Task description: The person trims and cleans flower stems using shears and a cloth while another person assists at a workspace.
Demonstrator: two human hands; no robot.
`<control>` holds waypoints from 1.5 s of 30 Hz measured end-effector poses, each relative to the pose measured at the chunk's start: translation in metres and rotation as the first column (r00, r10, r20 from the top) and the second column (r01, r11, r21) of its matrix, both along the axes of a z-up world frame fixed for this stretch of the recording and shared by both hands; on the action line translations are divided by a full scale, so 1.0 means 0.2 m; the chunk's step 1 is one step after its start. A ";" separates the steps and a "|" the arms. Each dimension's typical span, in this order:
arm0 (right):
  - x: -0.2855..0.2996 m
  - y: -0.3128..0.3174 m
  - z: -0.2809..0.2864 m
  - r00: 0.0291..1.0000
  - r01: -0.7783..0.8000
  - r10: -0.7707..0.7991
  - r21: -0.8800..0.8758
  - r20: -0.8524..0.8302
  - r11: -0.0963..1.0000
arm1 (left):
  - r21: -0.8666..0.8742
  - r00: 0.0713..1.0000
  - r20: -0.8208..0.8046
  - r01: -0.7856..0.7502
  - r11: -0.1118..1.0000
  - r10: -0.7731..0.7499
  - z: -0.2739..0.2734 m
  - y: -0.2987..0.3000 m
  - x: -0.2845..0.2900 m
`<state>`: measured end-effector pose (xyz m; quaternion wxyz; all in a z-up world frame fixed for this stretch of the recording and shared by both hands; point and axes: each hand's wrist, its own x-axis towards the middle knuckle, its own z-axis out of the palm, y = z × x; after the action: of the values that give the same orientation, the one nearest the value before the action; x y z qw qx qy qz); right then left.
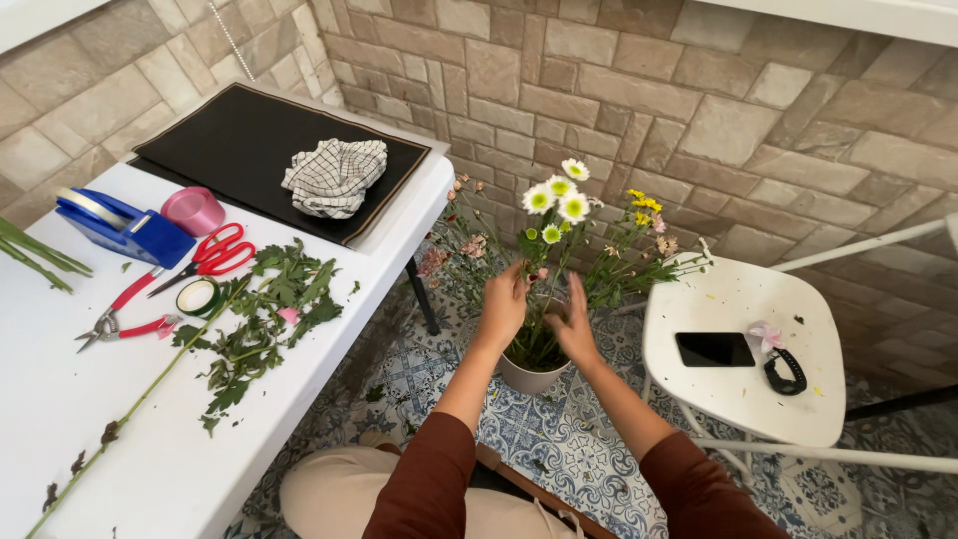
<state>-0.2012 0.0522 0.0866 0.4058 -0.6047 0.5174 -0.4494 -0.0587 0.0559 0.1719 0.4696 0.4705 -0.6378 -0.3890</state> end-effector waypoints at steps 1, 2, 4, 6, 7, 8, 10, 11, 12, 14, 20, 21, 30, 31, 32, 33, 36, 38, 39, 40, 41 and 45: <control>-0.03 -0.03 -0.12 1.000 0.000 0.000 -0.003 -0.002 1.000 | -0.003 1.000 -0.002 0.000 1.000 0.000 -0.02 -0.01 -0.01; -0.04 -0.05 -0.24 0.995 -0.096 0.096 0.102 -0.001 0.990 | 0.002 1.000 0.009 -0.007 1.000 0.007 -0.04 -0.02 -0.02; -0.06 -0.08 -0.37 0.980 -0.196 0.198 0.209 0.008 0.958 | 0.009 1.000 0.019 -0.022 1.000 0.022 -0.08 -0.04 -0.02; -0.06 -0.07 -0.39 0.991 -0.123 0.113 0.178 0.065 0.976 | -0.043 1.000 -0.002 0.022 0.999 -0.022 -0.12 -0.05 -0.01; -0.07 -0.09 -0.46 0.991 -0.131 0.121 0.180 0.064 0.975 | -0.041 1.000 -0.003 0.014 0.999 -0.015 -0.11 -0.04 -0.02; -0.09 -0.11 -0.53 0.988 -0.153 0.153 0.243 0.018 0.958 | -0.006 0.999 -0.031 0.025 1.000 -0.025 -0.09 -0.03 -0.02; -0.09 -0.10 -0.50 0.981 -0.173 0.190 0.306 -0.026 0.936 | 0.027 0.998 -0.059 0.033 0.999 -0.031 -0.08 -0.04 -0.02; -0.07 -0.06 -0.40 0.988 -0.150 0.157 0.284 -0.002 0.947 | 0.018 0.997 -0.063 0.038 0.999 -0.037 -0.08 -0.04 -0.02; -0.06 -0.02 -0.30 0.992 -0.126 0.124 0.263 0.022 0.957 | 0.010 0.997 -0.067 0.044 0.999 -0.043 -0.07 -0.05 -0.01; -0.04 -0.02 -0.29 0.988 -0.153 0.157 0.267 0.008 0.952 | 0.015 0.996 -0.074 0.043 0.999 -0.042 -0.09 -0.06 -0.02; -0.06 -0.04 -0.43 0.982 -0.181 0.167 0.193 0.086 0.964 | 0.014 0.994 -0.107 0.031 0.999 -0.029 -0.08 -0.05 -0.01; -0.06 -0.05 -0.46 0.983 -0.177 0.167 0.148 0.073 0.973 | 0.004 0.994 -0.109 0.016 1.000 -0.015 -0.08 -0.05 -0.01; 0.13 0.01 -0.19 0.994 -0.108 0.107 -0.163 -0.010 0.981 | -0.069 0.863 -0.385 -0.380 0.922 0.327 0.24 0.17 0.35; 0.17 0.01 -0.11 0.991 -0.129 0.130 -0.169 -0.007 0.977 | -0.076 0.857 -0.383 -0.401 0.913 0.344 0.26 0.20 0.43; 0.21 0.02 -0.03 0.968 -0.243 0.248 -0.135 0.020 0.960 | -0.081 0.826 -0.423 -0.444 0.892 0.373 0.28 0.24 0.50; 0.24 0.02 0.05 0.931 -0.356 0.362 -0.105 0.049 0.929 | -0.085 0.792 -0.463 -0.487 0.869 0.398 0.31 0.27 0.57; 0.45 -0.09 0.36 0.888 -0.398 0.454 -0.374 0.073 0.838 | -0.038 0.740 -0.480 -0.553 0.832 0.470 0.38 0.40 0.76; 0.67 -0.22 0.53 0.924 -0.357 0.380 -0.443 -0.038 0.823 | -0.022 0.731 -0.456 -0.579 0.815 0.507 0.37 0.45 0.85; 0.77 -0.28 0.62 0.948 -0.317 0.282 -0.507 -0.147 0.802 | 0.000 0.723 -0.434 -0.598 0.802 0.538 0.37 0.47 0.89; 0.89 -0.36 0.62 0.948 -0.317 0.283 -0.507 -0.145 0.801 | -0.001 0.723 -0.433 -0.599 0.801 0.539 0.36 0.47 0.90; 1.02 -0.44 0.63 0.926 -0.359 0.209 -0.556 -0.316 0.749 | 0.014 0.715 -0.444 -0.597 0.802 0.540 0.35 0.47 0.91; 1.38 -0.82 0.44 0.668 -0.458 0.087 -0.317 -0.739 0.830 | 0.049 0.702 -0.443 -0.602 0.797 0.558 0.33 0.47 0.92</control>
<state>0.0739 -0.1123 0.1750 0.0825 -0.8813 0.4032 -0.2322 0.1250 0.1493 0.2384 0.7211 0.5237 -0.3538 -0.2839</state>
